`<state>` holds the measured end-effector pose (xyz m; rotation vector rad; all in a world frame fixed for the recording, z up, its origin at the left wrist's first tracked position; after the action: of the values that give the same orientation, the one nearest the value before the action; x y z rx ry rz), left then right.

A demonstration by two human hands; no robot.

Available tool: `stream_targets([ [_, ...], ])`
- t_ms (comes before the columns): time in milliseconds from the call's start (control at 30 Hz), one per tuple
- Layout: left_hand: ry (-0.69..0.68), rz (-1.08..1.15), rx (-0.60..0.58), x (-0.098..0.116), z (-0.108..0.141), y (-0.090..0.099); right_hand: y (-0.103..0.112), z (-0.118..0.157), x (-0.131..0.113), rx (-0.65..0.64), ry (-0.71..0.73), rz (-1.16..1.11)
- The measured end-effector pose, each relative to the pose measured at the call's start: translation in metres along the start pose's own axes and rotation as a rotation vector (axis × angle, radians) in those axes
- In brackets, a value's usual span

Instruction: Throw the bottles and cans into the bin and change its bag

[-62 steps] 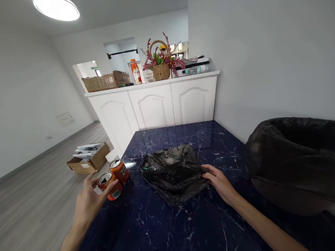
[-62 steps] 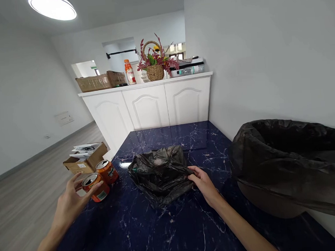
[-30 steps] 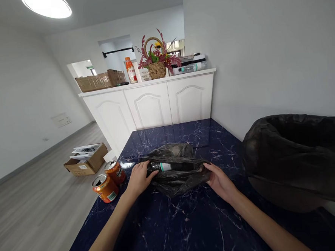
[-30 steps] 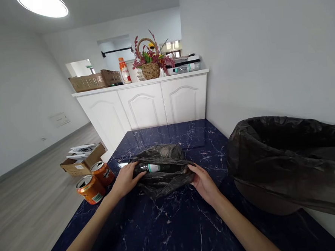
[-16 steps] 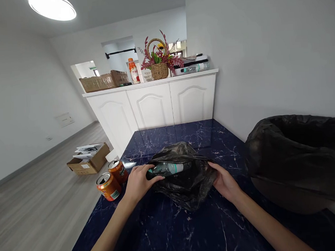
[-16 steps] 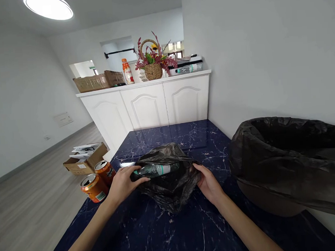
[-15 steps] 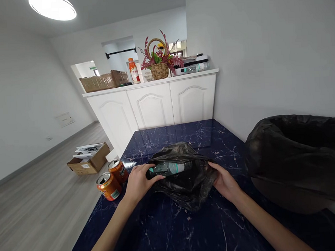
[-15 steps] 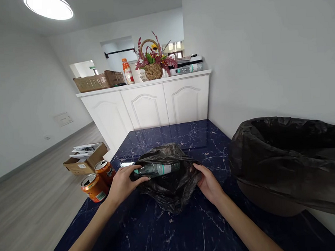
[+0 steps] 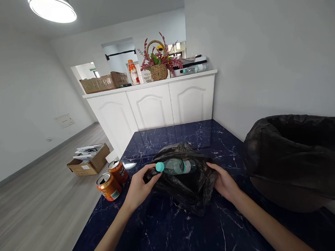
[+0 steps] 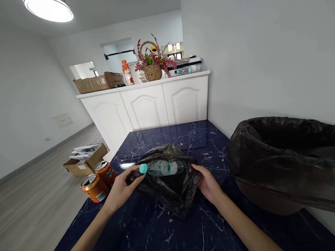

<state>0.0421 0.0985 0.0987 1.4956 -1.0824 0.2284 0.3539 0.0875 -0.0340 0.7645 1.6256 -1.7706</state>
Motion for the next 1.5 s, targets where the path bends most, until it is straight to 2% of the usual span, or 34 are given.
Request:
stream_targets([
  [333, 0.088, -0.061, 0.038, -0.005, 0.002, -0.024, -0.001, 0.001, 0.001, 0.0, -0.001, 0.016],
  [667, 0.128, -0.058, 0.168, 0.017, -0.002, -0.015, 0.0, 0.001, 0.0, -0.012, -0.012, 0.027],
  [833, 0.138, -0.051, 0.129, 0.016, -0.005, -0.017, 0.0, 0.0, 0.0, -0.02, 0.005, 0.037],
  [967, 0.263, 0.096, 0.063, 0.004, -0.007, -0.027, -0.001, 0.0, 0.001, -0.022, 0.01, 0.03],
  [1067, 0.308, 0.14, 0.068, 0.001, -0.009, -0.031, -0.001, 0.0, 0.001, -0.019, 0.005, 0.012],
  [1300, 0.243, 0.147, 0.164, 0.005, -0.013, -0.014, 0.0, -0.001, 0.002, -0.003, -0.015, -0.018],
  [1400, 0.213, 0.174, 0.23, 0.011, -0.01, 0.002, 0.001, -0.002, 0.003, -0.001, -0.022, -0.021],
  [1500, 0.157, 0.244, 0.358, 0.029, 0.0, 0.026, 0.002, -0.002, 0.003, -0.004, -0.029, -0.03],
])
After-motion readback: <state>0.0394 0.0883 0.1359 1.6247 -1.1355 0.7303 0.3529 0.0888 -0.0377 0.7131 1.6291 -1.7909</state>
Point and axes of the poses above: each hand's wrist, its own z-axis away from the middle knuckle, its own y-axis out of the back of the hand, x = y × z, the point moved 5 cm from there along -z, towards the middle knuckle, and after that the axes turned 9 degrees about -x, right-handed, at the moved point
